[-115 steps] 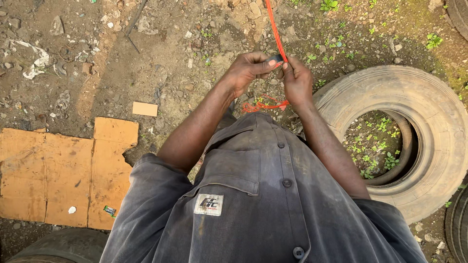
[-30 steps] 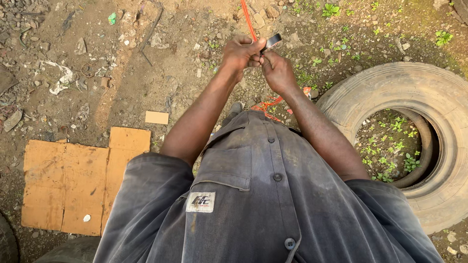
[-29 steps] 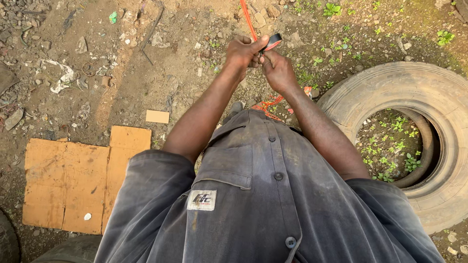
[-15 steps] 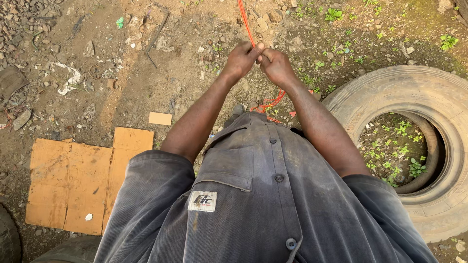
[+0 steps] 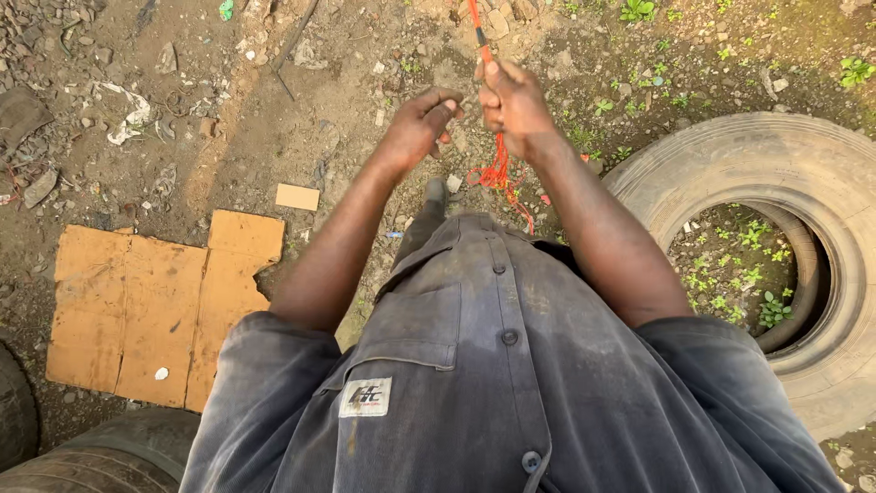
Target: The person repeatedly wraps black tape around sections of an orange cable laid on a gravel surface. They pull the cable taut, apply tape, and continue wrapping along its length. The task is performed outdoors near stacked tires and scattered debris.
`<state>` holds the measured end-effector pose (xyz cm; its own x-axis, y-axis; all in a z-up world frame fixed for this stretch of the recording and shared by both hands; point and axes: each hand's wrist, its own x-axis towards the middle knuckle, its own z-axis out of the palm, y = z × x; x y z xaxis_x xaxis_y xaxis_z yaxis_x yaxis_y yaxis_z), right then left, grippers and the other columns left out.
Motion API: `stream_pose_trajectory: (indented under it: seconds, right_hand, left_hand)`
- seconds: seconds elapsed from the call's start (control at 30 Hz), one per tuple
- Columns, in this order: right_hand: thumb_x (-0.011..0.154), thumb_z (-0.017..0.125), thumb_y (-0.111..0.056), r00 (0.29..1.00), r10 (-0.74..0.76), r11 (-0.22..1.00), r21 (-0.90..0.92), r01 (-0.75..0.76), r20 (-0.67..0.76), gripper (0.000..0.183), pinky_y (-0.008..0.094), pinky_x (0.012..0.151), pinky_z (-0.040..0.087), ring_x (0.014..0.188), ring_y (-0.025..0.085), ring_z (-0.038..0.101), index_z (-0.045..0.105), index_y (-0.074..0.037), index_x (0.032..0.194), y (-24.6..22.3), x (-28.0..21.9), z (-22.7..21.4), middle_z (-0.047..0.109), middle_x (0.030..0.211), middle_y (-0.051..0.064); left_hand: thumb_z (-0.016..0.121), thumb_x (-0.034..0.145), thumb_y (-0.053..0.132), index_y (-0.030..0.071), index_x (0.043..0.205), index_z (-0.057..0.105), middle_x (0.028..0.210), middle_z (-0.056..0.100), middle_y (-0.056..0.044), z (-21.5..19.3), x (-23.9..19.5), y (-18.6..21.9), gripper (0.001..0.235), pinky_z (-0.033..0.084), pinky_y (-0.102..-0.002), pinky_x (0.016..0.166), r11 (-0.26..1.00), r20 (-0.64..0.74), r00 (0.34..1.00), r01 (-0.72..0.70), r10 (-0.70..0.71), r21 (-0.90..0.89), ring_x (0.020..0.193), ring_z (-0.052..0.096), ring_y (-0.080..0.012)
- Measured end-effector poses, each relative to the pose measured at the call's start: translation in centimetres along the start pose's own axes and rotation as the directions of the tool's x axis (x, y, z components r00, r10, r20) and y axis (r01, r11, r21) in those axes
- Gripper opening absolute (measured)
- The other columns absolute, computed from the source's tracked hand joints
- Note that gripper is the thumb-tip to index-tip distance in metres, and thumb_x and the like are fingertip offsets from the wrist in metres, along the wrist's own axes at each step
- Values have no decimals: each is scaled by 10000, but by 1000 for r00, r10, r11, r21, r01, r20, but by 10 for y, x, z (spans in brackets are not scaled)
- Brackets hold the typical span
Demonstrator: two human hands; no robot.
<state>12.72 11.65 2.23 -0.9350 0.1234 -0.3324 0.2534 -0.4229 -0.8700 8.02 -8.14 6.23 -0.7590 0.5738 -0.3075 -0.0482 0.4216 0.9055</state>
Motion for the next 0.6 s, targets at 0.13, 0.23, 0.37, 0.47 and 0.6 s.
stream_pose_trajectory:
  seconds: [0.13, 0.23, 0.37, 0.47, 0.6]
  right_hand:
    - [1122, 472, -353, 994, -33, 999, -30, 36, 108, 296, 255, 497, 300, 545, 63, 308, 577, -81, 1072, 12, -65, 11, 366, 688, -77]
    - [1117, 438, -368, 994, -109, 923, -371, 103, 6, 332, 279, 499, 306, 551, 77, 339, 590, -74, 1086, 23, -104, 6, 392, 673, -48]
    - [1120, 449, -364, 956, -291, 765, -612, 201, -49, 355, 293, 593, 426, 666, 100, 485, 625, -56, 1116, 42, -160, 4, 499, 752, -21]
    - [1115, 450, -358, 952, -303, 723, -663, 193, -54, 342, 310, 653, 472, 729, 126, 549, 626, -67, 1146, 89, -208, 20, 543, 794, 8]
    - [1119, 449, -352, 952, -213, 612, -790, -45, -219, 306, 374, 669, 497, 710, 191, 570, 600, -87, 1132, 148, -245, 16, 566, 764, 65]
  left_hand:
    - [478, 1063, 389, 44, 1321, 640, 1137, 751, -76, 10, 23, -49, 460, 598, -380, 694, 773, 120, 987, 158, -106, -615, 870, 694, -179]
    - [471, 1068, 380, 44, 1347, 617, 1204, 739, -93, 19, 18, -62, 461, 611, -394, 764, 614, 220, 975, 187, -22, -767, 943, 697, -191]
    - [479, 1055, 382, 43, 1375, 578, 1230, 718, -107, 18, 27, -39, 476, 626, -410, 795, 596, 320, 942, 204, 96, -777, 1021, 717, -215]
    - [512, 1044, 362, 47, 1411, 568, 1243, 732, -136, 12, 11, -38, 488, 626, -384, 823, 593, 412, 896, 244, 166, -768, 1011, 710, -222]
    - [447, 1058, 408, 110, 1391, 571, 1090, 700, -77, 0, -19, -45, 464, 627, -370, 761, 561, 389, 908, 244, 153, -791, 911, 673, -170]
